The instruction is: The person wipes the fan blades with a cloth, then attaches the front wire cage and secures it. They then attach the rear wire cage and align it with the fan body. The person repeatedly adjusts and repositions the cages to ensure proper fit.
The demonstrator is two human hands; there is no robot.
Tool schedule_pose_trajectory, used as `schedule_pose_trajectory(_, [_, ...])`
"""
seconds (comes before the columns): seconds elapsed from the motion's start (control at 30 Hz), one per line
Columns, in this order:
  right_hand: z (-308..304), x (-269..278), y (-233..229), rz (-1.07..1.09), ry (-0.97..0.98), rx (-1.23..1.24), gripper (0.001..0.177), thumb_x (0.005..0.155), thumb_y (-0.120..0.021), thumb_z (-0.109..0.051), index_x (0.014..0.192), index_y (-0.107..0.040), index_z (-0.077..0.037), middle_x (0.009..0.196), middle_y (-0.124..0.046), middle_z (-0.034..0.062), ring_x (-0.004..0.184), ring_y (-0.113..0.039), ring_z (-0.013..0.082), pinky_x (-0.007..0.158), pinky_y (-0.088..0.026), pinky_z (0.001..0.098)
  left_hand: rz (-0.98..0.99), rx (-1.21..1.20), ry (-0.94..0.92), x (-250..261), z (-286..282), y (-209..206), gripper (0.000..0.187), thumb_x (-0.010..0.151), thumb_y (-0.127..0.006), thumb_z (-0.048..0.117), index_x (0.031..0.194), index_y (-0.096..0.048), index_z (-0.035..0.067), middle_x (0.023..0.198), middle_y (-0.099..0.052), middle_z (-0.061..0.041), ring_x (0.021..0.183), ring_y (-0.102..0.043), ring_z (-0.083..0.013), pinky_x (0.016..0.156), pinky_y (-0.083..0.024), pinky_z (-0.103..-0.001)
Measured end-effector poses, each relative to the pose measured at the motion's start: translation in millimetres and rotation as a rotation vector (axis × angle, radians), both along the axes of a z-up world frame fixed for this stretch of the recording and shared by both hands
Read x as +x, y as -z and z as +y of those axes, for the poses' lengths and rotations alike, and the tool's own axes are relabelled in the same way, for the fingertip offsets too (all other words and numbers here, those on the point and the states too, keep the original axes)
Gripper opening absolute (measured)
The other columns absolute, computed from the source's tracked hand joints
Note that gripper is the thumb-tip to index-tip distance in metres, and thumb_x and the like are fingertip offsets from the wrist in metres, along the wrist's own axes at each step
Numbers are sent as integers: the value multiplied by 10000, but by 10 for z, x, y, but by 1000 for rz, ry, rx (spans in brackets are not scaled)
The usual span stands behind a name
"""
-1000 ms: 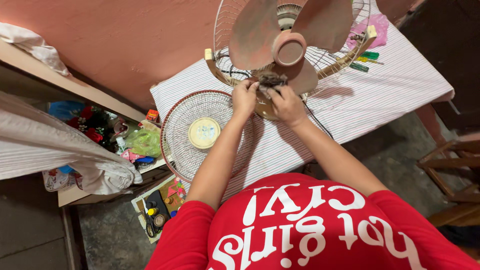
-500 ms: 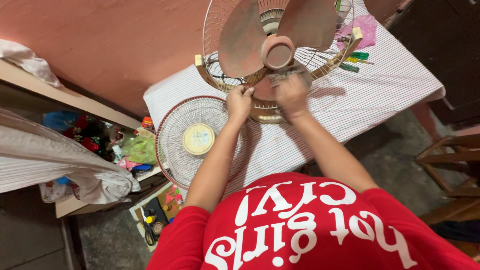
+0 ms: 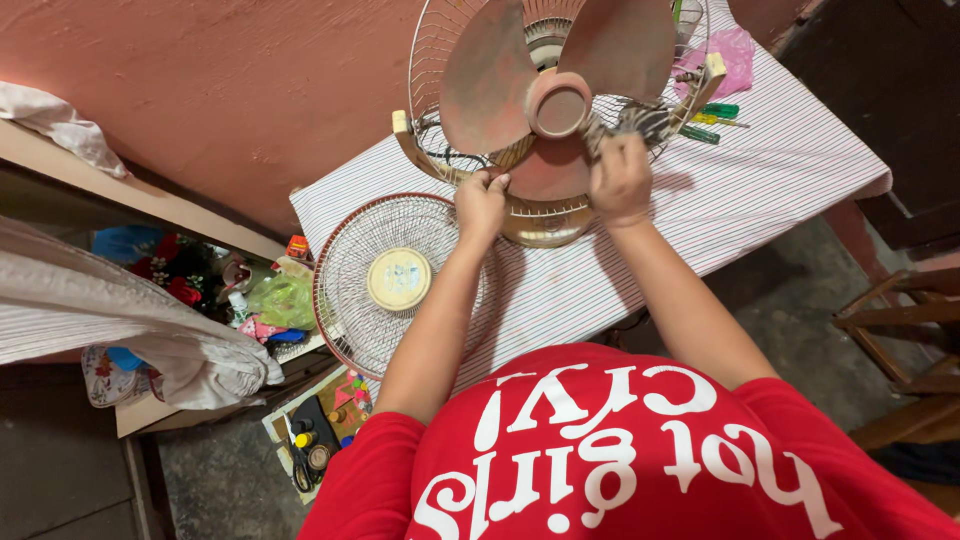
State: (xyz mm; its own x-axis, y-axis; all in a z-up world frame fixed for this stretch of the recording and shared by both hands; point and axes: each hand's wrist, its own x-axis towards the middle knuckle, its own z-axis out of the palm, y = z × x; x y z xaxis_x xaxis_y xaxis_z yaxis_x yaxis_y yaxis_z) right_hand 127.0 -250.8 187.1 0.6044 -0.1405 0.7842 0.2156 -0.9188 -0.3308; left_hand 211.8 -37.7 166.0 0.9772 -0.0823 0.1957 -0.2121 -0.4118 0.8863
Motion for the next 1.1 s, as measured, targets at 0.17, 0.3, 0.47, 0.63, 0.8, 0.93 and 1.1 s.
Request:
schedule_pose_trajectory(0.17, [67,-376,160,297,45,-52,173,859,-696,-46,1032,-705,-44,1007,-589,146,965,-599,354,848,-511,466,105,81,-14,-6,31,-36,315,898,-765,226,787,-677,-55,678,-656,-222,599,-602,-362,636,-491,-452])
schedule_pose_trajectory(0.3, [-180,-599,-45,121,67,-4,121,851,-696,-53,962,-664,-20,1005,-588,144,963,-587,351,876,-496,461,26,69,1,-20,31,-75,282,884,-761,212,811,-697,-53,721,-678,-226,619,-618,-356,642,-495,-449])
schedule_pose_trajectory(0.47, [-318,-258,-133,-45,42,92,141,908,-678,2,1047,-678,25,1053,-595,181,966,-597,326,864,-515,429,80,54,11,-46,22,-109,254,889,-744,216,849,-724,-34,722,-691,-231,626,-643,-343,654,-503,-437])
schedule_pose_trajectory(0.63, [57,-128,252,150,-22,-154,126,888,-677,15,1013,-667,10,1057,-605,148,987,-607,317,872,-531,417,41,10,5,-37,39,-161,234,877,-736,205,843,-730,-27,730,-705,-216,630,-659,-328,649,-508,-430])
schedule_pose_trajectory(0.8, [65,-487,306,327,-88,-31,198,828,-682,-22,1025,-702,-27,1018,-605,141,1010,-601,341,901,-517,444,147,106,12,-44,48,-163,281,913,-739,226,836,-717,-43,716,-673,-245,628,-630,-361,667,-493,-448])
schedule_pose_trajectory(0.93, [-171,-621,-12,84,-33,165,125,859,-687,-20,982,-669,-18,1053,-606,157,1040,-588,316,936,-505,439,74,92,-7,-55,21,-164,267,898,-741,226,857,-716,-36,777,-701,-225,683,-651,-358,693,-506,-442])
schedule_pose_trajectory(1.1, [-342,-435,-322,-104,-23,535,212,1000,-626,32,1208,-620,-10,1145,-699,139,1074,-702,290,994,-551,400,116,8,63,-57,5,-149,241,912,-672,218,1025,-723,11,858,-754,-175,772,-727,-332,753,-548,-404])
